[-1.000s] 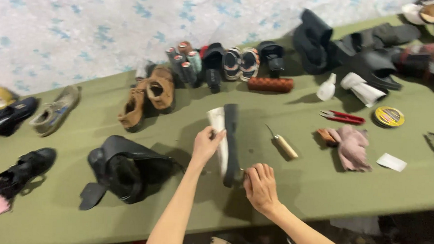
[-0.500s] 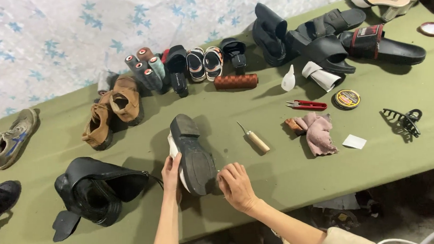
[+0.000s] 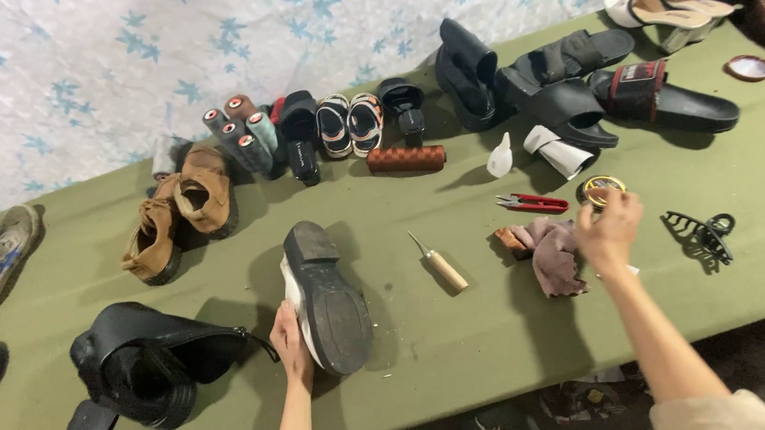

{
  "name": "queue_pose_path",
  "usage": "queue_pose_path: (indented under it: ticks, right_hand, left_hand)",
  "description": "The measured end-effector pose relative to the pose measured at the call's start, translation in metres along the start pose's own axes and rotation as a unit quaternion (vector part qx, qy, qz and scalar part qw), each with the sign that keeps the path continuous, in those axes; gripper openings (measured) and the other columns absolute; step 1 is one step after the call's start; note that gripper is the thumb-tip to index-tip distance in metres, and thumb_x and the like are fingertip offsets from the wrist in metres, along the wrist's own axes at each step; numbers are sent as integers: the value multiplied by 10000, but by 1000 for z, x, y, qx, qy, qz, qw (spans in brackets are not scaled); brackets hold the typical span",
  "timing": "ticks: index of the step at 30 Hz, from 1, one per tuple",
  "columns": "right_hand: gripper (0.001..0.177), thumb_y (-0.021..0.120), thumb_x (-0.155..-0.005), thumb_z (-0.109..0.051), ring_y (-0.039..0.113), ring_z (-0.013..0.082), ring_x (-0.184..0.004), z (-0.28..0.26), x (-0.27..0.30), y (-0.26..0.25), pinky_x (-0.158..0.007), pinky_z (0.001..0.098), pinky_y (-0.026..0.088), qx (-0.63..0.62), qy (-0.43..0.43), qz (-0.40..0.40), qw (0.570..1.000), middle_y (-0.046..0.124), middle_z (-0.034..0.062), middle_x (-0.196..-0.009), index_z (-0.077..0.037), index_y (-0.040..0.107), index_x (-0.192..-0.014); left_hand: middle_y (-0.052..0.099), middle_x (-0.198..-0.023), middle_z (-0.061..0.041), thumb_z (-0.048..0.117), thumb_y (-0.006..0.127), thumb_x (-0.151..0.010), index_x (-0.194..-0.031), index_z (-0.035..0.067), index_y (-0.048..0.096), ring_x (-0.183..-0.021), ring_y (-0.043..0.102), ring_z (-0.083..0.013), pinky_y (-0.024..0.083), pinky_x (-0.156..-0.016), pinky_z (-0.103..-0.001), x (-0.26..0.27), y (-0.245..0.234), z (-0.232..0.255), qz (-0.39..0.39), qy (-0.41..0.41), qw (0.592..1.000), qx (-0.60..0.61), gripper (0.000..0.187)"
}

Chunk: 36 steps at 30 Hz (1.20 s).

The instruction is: The person cleans the interior of a white shoe using a small wooden tool, then wipes the exterior with a cloth. They also wipe the green workbench surface and briefly handle a black shoe.

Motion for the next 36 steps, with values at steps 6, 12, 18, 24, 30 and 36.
queue_pose_path:
  ticks: [6, 12, 18, 24, 30, 36]
  right_hand:
    - [650, 668, -911, -410, 336, 451, -1321, 48, -33, 19, -1039, 588, 332, 89, 123, -128, 980, 409, 257, -1472, -54, 573, -1446]
    - [461, 719, -941, -326, 433, 412, -1248, 78, -31, 38, -926, 539, 413, 163, 68, -127, 976, 566, 193, -1394, -152, 682, -1366]
    - [433, 704, -953, -258, 435, 430, -1269, 24, -16, 14, -969, 543, 404, 150, 71, -157, 974, 566, 249, -1365, -113, 665, -1359]
    - [394, 579, -962, -587, 557, 331, -1094, -72, 56, 42, -842, 434, 459, 236, -141, -224, 935, 641, 62, -1116, -223, 710, -1041]
    - [412, 544, -1029, -536, 564, 323, -1021, -89, 79, 86, -774, 458, 388, 258, -178, -158, 936, 663, 48, -960, -176, 679, -882]
    - [298, 650, -932, -461, 449, 375, -1243, -95, 66, 27, -902, 527, 428, 124, -63, -186, 973, 569, 48, -1336, -184, 698, -1032]
  left_hand:
    - [414, -710, 70, 433, 528, -1063, -728, 156, 462, -684, 378, -77, 328, -634, -251, -1, 1, -1, -1, -37, 999, 28, 440]
    - [541, -742, 47, 416, 559, -1058, -769, 141, 545, -697, 475, -82, 400, -635, -259, -5, 2, -9, -13, -58, 996, 71, 399]
    - [378, -723, 83, 417, 568, -1048, -727, 180, 410, -695, 343, -65, 301, -658, -232, -4, 3, -6, -7, -60, 996, 67, 428]
    - [288, -719, 93, 403, 544, -1061, -727, 189, 348, -682, 273, -58, 251, -667, -237, -7, 0, -11, -29, -46, 996, 76, 442]
    - [335, -711, 81, 389, 562, -1058, -728, 177, 384, -692, 340, -62, 322, -689, -228, -12, -5, -28, -34, -60, 992, 106, 431]
    - [508, -771, 73, 416, 569, -1055, -805, 140, 543, -773, 480, -62, 414, -746, -238, -15, -9, -43, -27, -72, 992, 100, 374]
Point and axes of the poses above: each hand's wrist, its own x-axis away from the middle knuckle, its own y-axis out of the palm, z = x × y, the point moved 7 cm from there along -x, towards the middle knuckle
